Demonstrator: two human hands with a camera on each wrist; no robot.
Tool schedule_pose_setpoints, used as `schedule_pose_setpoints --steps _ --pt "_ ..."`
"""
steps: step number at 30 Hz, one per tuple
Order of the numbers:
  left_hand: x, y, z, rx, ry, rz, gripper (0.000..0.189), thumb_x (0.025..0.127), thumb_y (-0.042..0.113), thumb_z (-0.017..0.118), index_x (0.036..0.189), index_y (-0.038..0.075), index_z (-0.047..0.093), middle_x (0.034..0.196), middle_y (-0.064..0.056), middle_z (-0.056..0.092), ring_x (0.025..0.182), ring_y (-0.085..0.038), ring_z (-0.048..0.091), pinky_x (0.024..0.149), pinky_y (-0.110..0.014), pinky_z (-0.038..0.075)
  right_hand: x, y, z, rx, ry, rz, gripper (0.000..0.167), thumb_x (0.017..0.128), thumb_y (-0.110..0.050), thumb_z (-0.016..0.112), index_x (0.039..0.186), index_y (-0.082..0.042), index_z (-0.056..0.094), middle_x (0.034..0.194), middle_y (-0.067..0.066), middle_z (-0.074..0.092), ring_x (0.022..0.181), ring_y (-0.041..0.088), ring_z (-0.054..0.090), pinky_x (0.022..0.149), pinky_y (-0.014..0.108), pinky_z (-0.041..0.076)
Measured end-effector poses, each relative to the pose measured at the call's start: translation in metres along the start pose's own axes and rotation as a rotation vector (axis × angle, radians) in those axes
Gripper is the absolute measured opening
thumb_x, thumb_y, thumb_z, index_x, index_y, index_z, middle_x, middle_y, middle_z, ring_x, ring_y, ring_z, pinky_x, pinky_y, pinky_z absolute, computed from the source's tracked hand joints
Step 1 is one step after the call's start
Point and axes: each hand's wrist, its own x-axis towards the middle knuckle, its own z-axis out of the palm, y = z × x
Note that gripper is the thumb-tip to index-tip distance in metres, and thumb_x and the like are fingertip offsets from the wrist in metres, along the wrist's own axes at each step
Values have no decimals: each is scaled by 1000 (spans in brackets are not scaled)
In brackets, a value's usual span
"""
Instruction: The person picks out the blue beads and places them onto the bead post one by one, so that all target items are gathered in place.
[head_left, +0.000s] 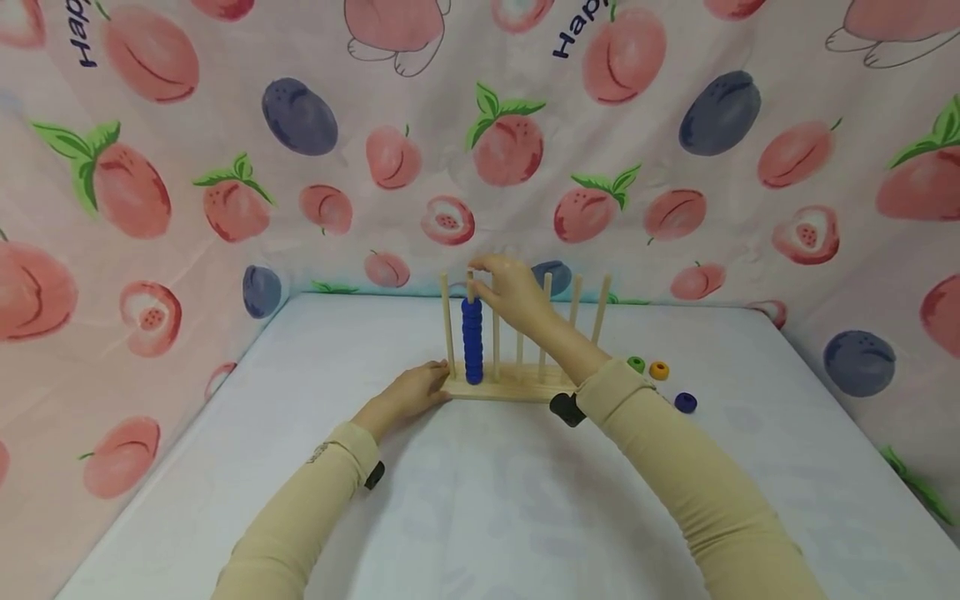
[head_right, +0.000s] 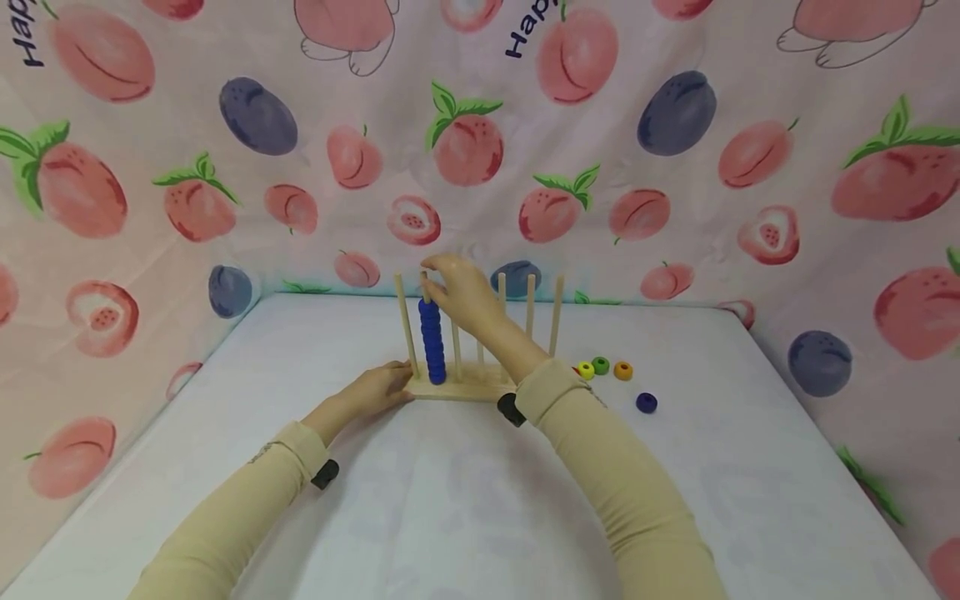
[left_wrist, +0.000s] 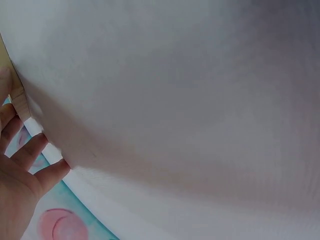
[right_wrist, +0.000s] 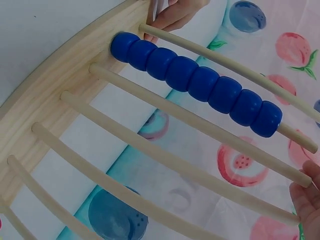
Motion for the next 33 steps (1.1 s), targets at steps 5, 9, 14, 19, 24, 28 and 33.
schedule_pose_setpoints --steps 5,9,14,19,24,28,33 --pt "0 0 1 -12 -9 -7 56 94 27 58 136 -7 44 145 -22 41 132 -38 41 110 -47 34 -4 -1 -2 11 35 -22 35 93 -18 60 122 2 59 121 17 64 115 29 58 100 39 47" --pt "-1 0 0 -11 -15 -16 55 94 26 58 136 -7 44 145 -21 41 133 -38 40 111 -47 33 -9 -2 -6 1 53 -35 36 93 -19 60 122 2 59 121 16 64 116 29 58 101 41 45" --pt "-3 1 0 -12 -35 -31 56 95 26 56 138 -6 41 148 -19 36 135 -37 37 112 -47 31 -14 -5 -12 -14 69 -31 35 93 -19 60 122 0 60 123 14 63 121 29 54 104 42 43" --pt "-3 3 2 -36 -64 -54 60 96 29 53 142 -4 35 153 -18 29 137 -40 32 111 -58 27 -19 -3 -17 -12 112 -41 33 92 -18 61 121 -1 61 122 14 64 121 29 55 105 41 43" --pt "-6 8 2 -112 -145 -90 67 97 32 52 147 -3 23 156 -19 15 140 -47 19 108 -70 15 -33 3 -21 114 138 -35 34 91 -14 63 121 2 60 119 17 64 113 29 59 97 41 48" --pt "-8 14 0 -120 -177 -128 71 96 31 54 148 -3 19 157 -21 7 141 -47 14 109 -70 10 -44 9 -25 187 137 5 35 90 -13 63 121 2 59 120 18 64 112 29 60 95 41 50" --pt "-9 17 -1 -73 -184 -145 73 96 34 53 148 -2 18 157 -21 5 142 -46 12 110 -69 10 -56 17 -32 189 141 32 38 88 -14 67 122 2 59 118 18 65 110 29 61 93 43 50"
